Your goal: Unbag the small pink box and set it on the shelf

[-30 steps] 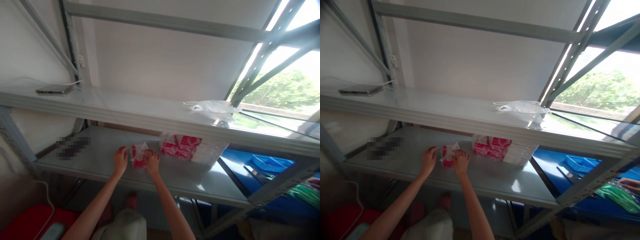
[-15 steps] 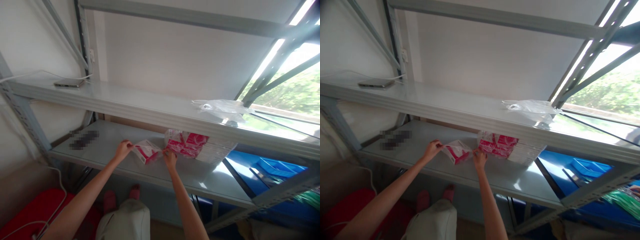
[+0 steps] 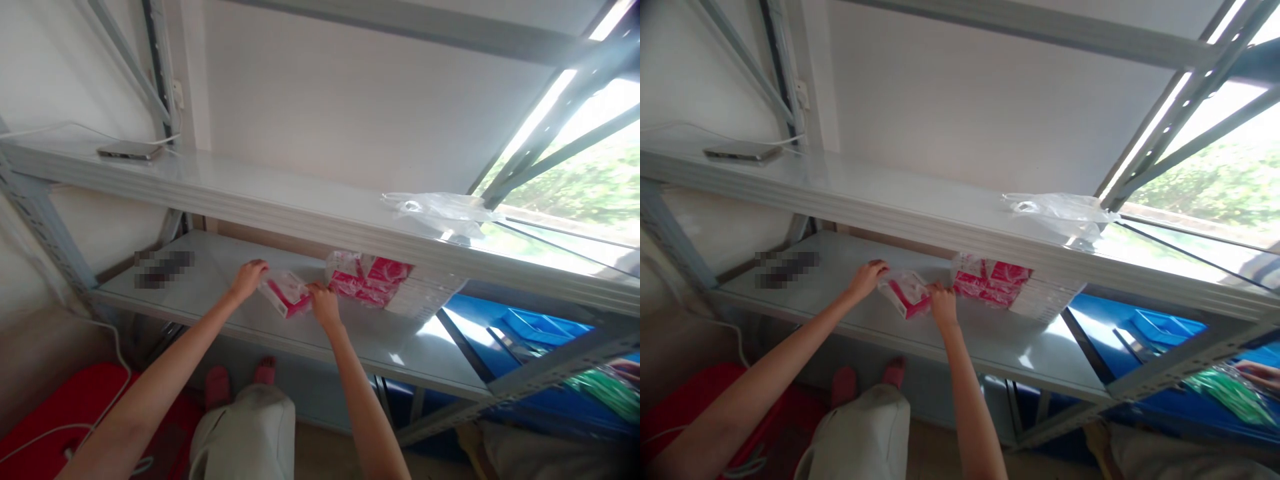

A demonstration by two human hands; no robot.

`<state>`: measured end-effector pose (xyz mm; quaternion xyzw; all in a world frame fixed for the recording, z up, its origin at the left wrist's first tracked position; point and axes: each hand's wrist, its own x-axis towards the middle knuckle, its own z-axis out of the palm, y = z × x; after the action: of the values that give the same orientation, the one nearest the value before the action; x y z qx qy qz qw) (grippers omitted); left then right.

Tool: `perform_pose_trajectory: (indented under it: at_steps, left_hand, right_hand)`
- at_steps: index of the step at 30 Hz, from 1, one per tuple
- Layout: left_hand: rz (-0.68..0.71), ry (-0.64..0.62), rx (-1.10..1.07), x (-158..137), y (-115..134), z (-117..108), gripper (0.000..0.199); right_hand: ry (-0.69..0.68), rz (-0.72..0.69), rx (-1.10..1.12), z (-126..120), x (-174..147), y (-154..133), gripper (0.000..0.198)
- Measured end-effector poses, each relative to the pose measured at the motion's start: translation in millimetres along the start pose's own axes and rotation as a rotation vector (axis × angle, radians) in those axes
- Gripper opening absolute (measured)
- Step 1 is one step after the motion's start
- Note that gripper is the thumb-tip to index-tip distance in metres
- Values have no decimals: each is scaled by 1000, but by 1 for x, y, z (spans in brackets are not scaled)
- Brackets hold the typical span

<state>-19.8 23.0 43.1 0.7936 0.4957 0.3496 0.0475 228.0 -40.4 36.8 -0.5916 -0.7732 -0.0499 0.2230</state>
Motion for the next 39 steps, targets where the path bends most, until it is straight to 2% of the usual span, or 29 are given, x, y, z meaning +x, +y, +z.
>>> perform_pose_trajectory:
  at_steps: [3,5,6,7,9,10,12,14,18,23,28,31,34,36,37,38,39]
  left_hand:
    - [-177,327,-24,-8,-11,-9,17]
    - [-122,432,24,-12,-2,-7,26]
    - [-35,408,45,-13,6,-4,29]
    - [71,320,53,-13,16,0,29]
    - [271,41,72,-12,33,9,27]
    - [334,-93,100,-10,40,13,26]
    - [373,-279,202,-9,46,18,24]
    - [347,-342,320,-12,45,18,26]
    - [251,-383,415,-34,39,14,35]
    - [25,-433,358,-67,41,16,38]
    - [-216,-510,340,-96,41,18,32]
    - [-296,-512,272,-122,51,17,32]
    - [-207,-527,264,-145,83,17,30]
    - [-57,-443,302,-149,110,19,28]
    - [43,-371,315,-146,122,20,26]
    - [154,-305,312,-141,132,23,24]
    - [259,-246,299,-133,139,26,22]
  right_hand:
    - [183,140,86,-9,-17,21,33]
    - [273,138,79,-17,-25,18,38]
    - [276,77,54,-21,-27,10,42]
    - [247,-19,23,-24,-27,0,46]
    - [111,-229,-43,-27,-21,-24,47]
    - [28,-284,-81,-27,-17,-35,44]
    - [-135,-257,-162,-23,-9,-52,38]
    - [-244,-172,-223,-17,-4,-57,34]
    - [-310,-118,-225,-8,-14,-47,36]
    - [-391,-19,-135,-1,-48,-37,48]
    - [-406,20,18,4,-75,-33,31]
    - [-411,49,95,-1,-81,-18,27]
    - [-512,109,274,-18,-79,7,31]
    - [-589,108,474,-31,-76,19,39]
    - [-566,101,554,-36,-73,20,37]
    - [-481,103,595,-39,-71,19,31]
    - [-340,118,594,-39,-69,15,25]
